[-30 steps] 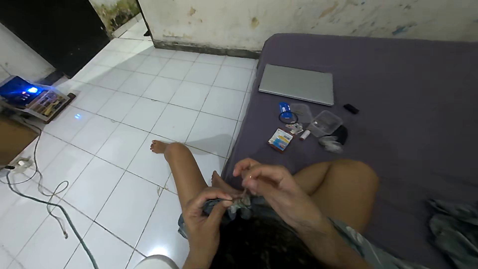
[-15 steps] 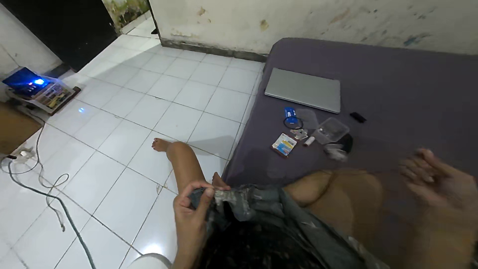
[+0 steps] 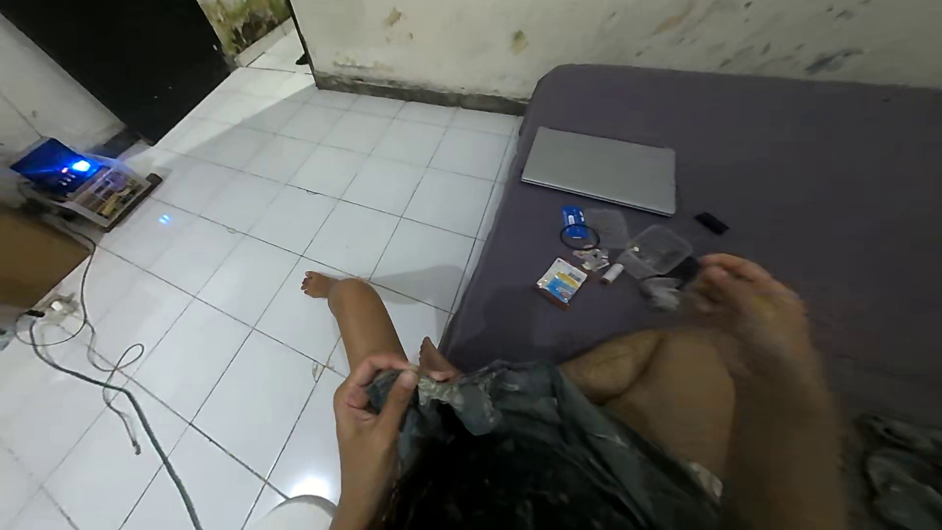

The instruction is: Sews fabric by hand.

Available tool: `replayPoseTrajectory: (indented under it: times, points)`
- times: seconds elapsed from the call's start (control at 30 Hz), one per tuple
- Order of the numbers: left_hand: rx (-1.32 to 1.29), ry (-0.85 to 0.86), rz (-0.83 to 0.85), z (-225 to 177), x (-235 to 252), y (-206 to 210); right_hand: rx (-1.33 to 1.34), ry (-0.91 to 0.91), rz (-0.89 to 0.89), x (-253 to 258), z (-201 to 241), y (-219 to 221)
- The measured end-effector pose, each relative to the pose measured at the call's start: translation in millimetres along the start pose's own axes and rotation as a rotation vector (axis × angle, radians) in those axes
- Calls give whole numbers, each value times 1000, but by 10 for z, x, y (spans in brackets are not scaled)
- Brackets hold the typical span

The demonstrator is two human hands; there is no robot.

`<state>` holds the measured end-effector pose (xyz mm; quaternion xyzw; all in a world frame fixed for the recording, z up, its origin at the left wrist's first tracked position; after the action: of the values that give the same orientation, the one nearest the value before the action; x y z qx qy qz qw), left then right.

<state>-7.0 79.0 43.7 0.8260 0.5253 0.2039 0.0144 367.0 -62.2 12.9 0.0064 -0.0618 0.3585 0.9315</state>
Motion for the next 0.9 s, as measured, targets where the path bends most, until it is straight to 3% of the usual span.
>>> replayPoseTrajectory:
  times: [0.17,0.3,0.43,0.63,0.9]
  points:
    - [45,109,172,-68,0,141,-5,-229,519,-565,441,1480]
    - [170,188,177,-149,23,84,161,-186,801,-938,546,2062]
    - [221,188,148,-170,26,11,252,-146,834,-1000,572,2137]
    - [215,156,-83,-59,-9,-6,156,-352,671,-1067,706,1962]
    - [170,134,135,-104,1,216,237,-305,752,-1085,736,1920]
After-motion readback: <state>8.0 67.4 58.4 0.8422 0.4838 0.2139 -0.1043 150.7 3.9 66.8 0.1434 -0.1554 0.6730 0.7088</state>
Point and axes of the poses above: each hand's wrist, its own x-axis towards the middle knuckle, its own y-axis out of the palm, z = x × y, the point moved 8 cm from there along x, towards the middle knuckle, and after that the axes turned 2 degrees about x, right-handed, at the moved point
